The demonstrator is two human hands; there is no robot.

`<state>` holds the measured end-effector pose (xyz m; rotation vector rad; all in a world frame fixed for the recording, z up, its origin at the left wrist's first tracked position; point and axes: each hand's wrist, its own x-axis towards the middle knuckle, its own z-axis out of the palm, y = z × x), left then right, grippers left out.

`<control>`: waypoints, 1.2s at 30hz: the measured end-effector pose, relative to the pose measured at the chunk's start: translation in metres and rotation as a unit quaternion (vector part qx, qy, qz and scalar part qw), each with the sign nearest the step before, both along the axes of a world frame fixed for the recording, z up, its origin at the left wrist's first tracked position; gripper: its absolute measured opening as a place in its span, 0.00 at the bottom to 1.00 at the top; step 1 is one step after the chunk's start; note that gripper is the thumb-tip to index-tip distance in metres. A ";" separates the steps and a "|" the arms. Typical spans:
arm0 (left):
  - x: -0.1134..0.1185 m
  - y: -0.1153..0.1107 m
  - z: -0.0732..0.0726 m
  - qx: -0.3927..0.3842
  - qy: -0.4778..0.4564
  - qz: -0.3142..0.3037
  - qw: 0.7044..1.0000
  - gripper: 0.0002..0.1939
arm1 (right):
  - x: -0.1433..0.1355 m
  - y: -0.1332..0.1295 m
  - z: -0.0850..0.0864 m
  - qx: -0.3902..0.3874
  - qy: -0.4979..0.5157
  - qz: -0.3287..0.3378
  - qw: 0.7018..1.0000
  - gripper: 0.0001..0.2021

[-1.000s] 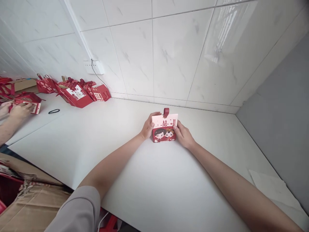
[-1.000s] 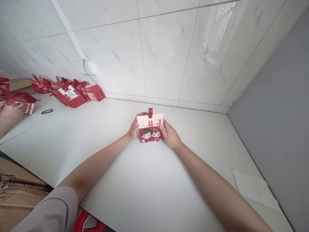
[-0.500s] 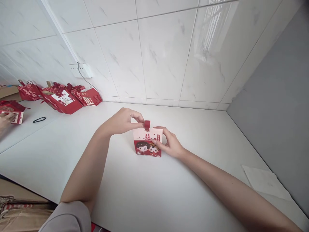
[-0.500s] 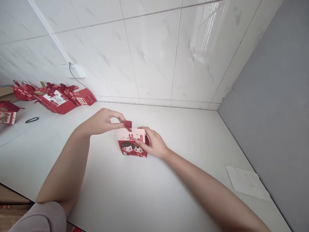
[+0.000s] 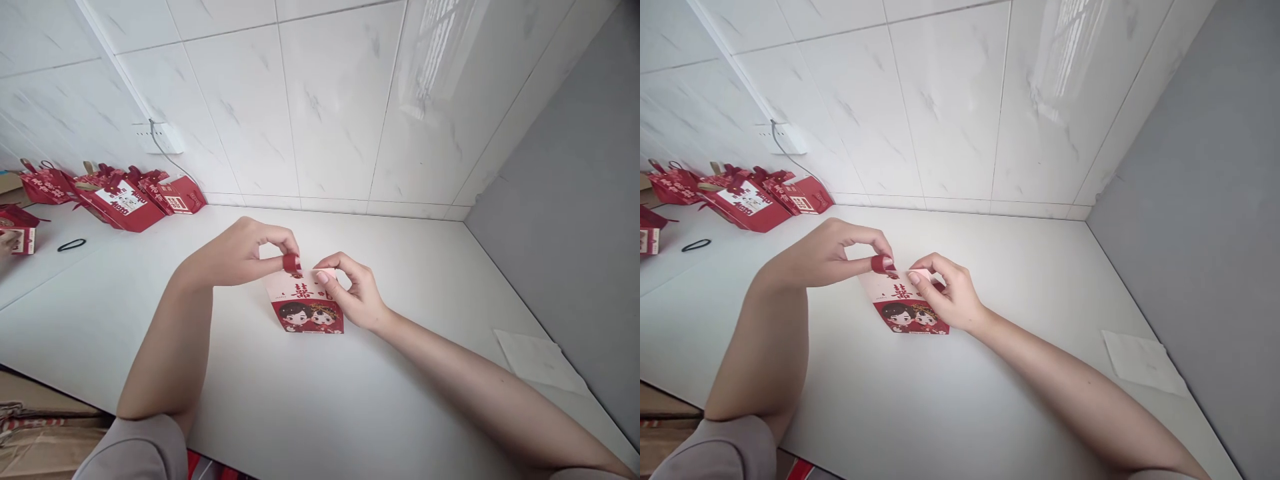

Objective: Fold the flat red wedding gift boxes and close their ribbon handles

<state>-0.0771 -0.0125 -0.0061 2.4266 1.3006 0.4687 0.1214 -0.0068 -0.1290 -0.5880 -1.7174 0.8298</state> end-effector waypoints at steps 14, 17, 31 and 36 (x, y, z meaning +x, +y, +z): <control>-0.016 0.013 0.001 -0.071 0.006 -0.023 0.997 0.10 | 0.004 0.003 0.006 0.062 0.022 -0.081 0.995 0.06; -0.012 0.013 -0.003 -0.072 0.014 -0.040 0.997 0.14 | 0.005 0.003 0.009 0.085 0.025 -0.082 0.993 0.04; 0.029 0.013 -0.027 -0.036 0.079 -0.040 0.995 0.15 | 0.003 -0.001 0.011 0.075 0.047 -0.045 0.995 0.04; 0.024 0.008 -0.021 -0.019 0.070 -0.038 0.997 0.18 | 0.003 -0.001 0.009 0.057 0.042 -0.017 0.997 0.03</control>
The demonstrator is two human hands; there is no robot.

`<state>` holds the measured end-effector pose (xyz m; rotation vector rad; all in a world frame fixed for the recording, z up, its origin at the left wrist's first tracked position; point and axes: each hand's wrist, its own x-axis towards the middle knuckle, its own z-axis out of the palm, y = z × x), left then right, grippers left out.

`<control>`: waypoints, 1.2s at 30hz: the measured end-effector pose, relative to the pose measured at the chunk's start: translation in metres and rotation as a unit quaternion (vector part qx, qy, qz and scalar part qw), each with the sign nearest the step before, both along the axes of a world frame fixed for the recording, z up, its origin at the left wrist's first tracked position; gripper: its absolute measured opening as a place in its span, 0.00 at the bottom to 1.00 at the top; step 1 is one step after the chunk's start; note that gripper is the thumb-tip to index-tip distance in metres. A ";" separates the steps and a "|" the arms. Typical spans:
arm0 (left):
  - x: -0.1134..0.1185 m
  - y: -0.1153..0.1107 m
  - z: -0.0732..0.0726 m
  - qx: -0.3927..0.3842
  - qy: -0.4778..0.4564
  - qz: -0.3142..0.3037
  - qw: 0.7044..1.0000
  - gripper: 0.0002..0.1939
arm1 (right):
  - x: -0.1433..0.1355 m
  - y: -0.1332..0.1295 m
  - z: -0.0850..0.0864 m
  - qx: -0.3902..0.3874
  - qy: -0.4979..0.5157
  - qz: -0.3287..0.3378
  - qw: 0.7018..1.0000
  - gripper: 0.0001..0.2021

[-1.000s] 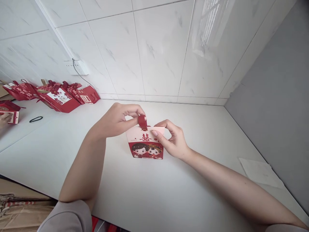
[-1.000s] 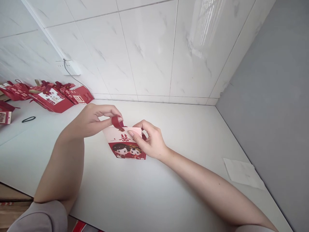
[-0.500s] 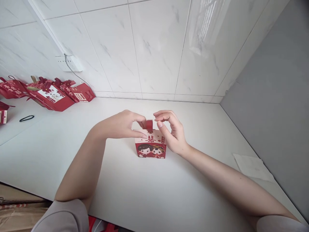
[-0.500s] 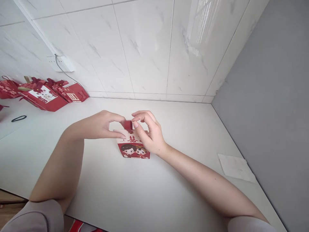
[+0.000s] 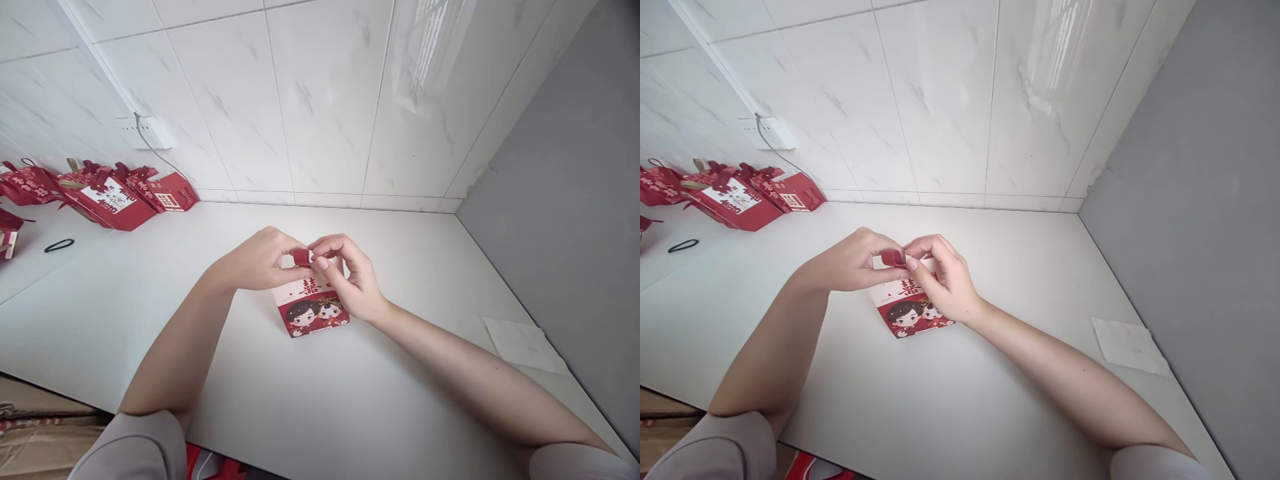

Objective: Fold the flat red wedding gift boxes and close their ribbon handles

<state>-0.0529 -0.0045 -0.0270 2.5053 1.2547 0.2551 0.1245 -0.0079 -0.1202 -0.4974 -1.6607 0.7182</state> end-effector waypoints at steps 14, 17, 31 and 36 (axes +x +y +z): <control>-0.009 0.002 0.005 -0.111 0.068 0.035 0.991 0.15 | 0.023 0.006 0.023 0.306 -0.413 -0.176 0.840 0.14; -0.004 0.000 0.002 -0.103 0.070 0.028 0.992 0.19 | 0.020 0.001 0.025 0.336 -0.425 -0.208 0.814 0.15; -0.006 0.005 -0.004 -0.041 0.070 -0.040 0.996 0.17 | 0.024 -0.001 0.031 0.417 -0.452 -0.204 0.761 0.16; -0.005 0.004 -0.001 -0.060 0.068 -0.016 0.996 0.17 | 0.028 0.000 0.036 0.248 -0.453 -0.116 0.849 0.11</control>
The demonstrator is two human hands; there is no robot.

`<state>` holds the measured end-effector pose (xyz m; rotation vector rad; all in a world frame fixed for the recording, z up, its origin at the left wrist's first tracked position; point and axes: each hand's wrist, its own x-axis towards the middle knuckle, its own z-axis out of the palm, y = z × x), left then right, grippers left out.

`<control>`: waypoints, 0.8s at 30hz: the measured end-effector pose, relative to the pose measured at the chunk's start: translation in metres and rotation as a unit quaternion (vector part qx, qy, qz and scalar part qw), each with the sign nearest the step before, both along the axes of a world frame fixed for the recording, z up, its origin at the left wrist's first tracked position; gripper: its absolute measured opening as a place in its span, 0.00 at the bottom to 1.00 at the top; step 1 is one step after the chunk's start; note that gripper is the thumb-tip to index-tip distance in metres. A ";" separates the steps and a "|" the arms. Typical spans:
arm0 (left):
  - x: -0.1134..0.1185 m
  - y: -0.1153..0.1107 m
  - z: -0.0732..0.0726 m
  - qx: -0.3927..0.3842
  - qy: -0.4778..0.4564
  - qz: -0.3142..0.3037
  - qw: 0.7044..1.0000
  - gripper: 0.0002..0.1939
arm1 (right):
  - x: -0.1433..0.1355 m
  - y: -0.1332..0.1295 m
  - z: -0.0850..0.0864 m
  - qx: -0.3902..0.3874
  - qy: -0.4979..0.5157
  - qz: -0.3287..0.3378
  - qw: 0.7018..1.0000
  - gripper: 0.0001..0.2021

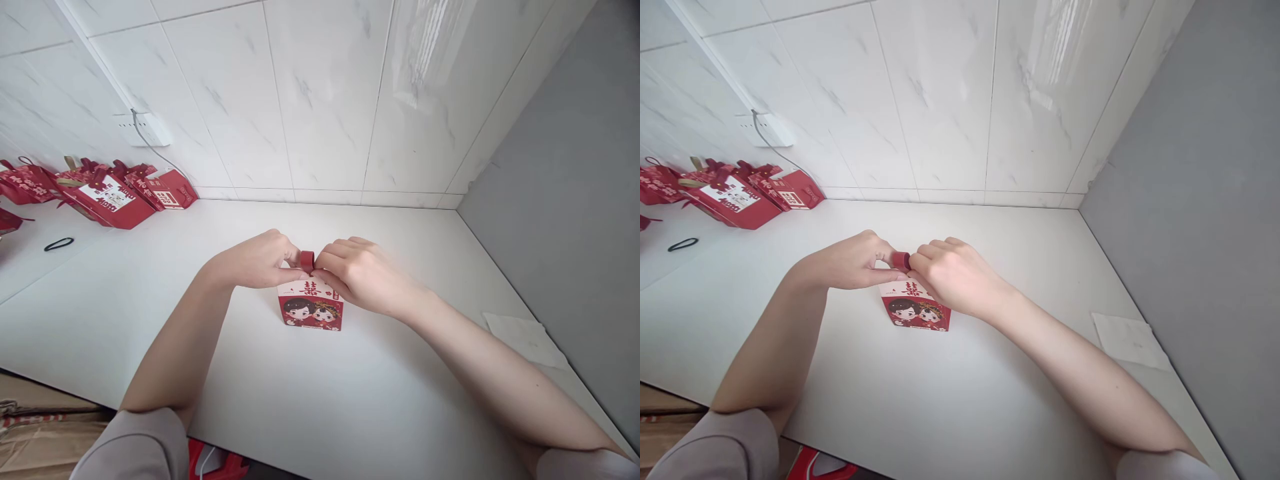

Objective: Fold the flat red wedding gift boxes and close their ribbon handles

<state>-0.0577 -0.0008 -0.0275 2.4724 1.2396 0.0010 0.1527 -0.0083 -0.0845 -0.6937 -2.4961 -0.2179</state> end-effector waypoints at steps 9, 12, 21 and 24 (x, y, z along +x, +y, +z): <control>0.003 -0.002 0.001 -0.005 -0.001 0.037 0.999 0.18 | -0.007 -0.004 -0.006 -0.227 0.073 -0.023 0.971 0.06; 0.002 -0.001 0.000 -0.011 0.006 0.021 1.000 0.16 | -0.011 -0.005 -0.009 -0.204 0.075 -0.008 0.976 0.08; 0.000 0.000 0.001 -0.002 0.011 -0.021 1.000 0.15 | -0.008 -0.004 -0.006 -0.250 0.076 0.039 0.964 0.07; 0.001 0.000 0.002 -0.012 0.004 -0.016 1.000 0.14 | -0.004 -0.002 -0.004 -0.263 0.067 0.052 0.961 0.08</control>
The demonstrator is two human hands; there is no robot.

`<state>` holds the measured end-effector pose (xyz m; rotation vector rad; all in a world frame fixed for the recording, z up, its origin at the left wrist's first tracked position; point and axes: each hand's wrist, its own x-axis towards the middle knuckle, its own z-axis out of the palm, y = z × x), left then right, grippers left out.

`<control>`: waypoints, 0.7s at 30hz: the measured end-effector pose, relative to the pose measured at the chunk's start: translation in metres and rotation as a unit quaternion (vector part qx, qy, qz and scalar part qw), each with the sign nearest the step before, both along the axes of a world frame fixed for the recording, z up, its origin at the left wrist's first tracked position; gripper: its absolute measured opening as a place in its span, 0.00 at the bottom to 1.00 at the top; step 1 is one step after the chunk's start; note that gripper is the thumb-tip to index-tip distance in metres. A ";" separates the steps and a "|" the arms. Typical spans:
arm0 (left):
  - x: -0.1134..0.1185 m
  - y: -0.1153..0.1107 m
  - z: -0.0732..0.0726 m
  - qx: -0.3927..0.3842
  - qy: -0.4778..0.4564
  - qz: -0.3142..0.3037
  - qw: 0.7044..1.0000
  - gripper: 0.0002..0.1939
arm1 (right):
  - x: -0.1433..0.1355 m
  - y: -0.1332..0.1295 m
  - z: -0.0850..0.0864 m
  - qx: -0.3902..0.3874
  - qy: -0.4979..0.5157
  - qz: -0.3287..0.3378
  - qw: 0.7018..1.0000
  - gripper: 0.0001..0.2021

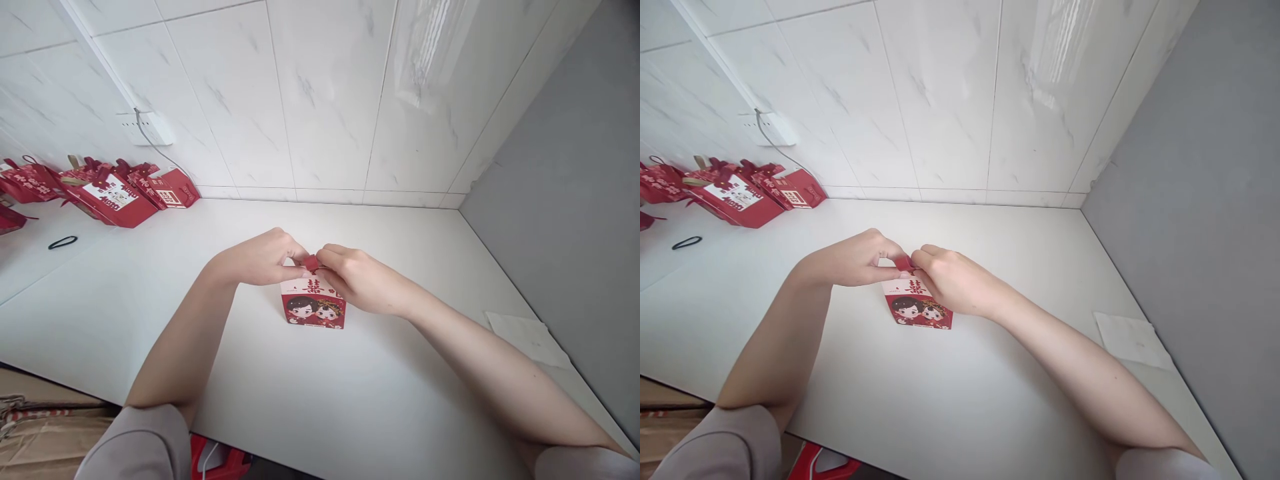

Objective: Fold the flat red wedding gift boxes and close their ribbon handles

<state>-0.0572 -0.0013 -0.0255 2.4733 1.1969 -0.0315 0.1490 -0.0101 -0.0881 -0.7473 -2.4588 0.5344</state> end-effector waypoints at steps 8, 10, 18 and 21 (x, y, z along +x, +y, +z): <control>0.001 -0.002 0.002 -0.017 -0.008 0.010 1.000 0.13 | 0.011 0.000 0.010 -0.013 -0.042 -0.012 0.999 0.10; 0.001 -0.002 0.003 -0.014 0.000 0.024 1.000 0.12 | 0.011 0.000 0.010 -0.017 -0.031 -0.019 0.999 0.09; 0.003 -0.005 0.005 0.023 -0.009 0.040 0.999 0.12 | 0.008 0.001 0.009 -0.035 -0.018 -0.036 0.999 0.08; 0.003 -0.005 0.004 0.036 -0.028 0.030 0.999 0.12 | 0.008 0.001 0.008 -0.034 -0.012 -0.034 0.999 0.07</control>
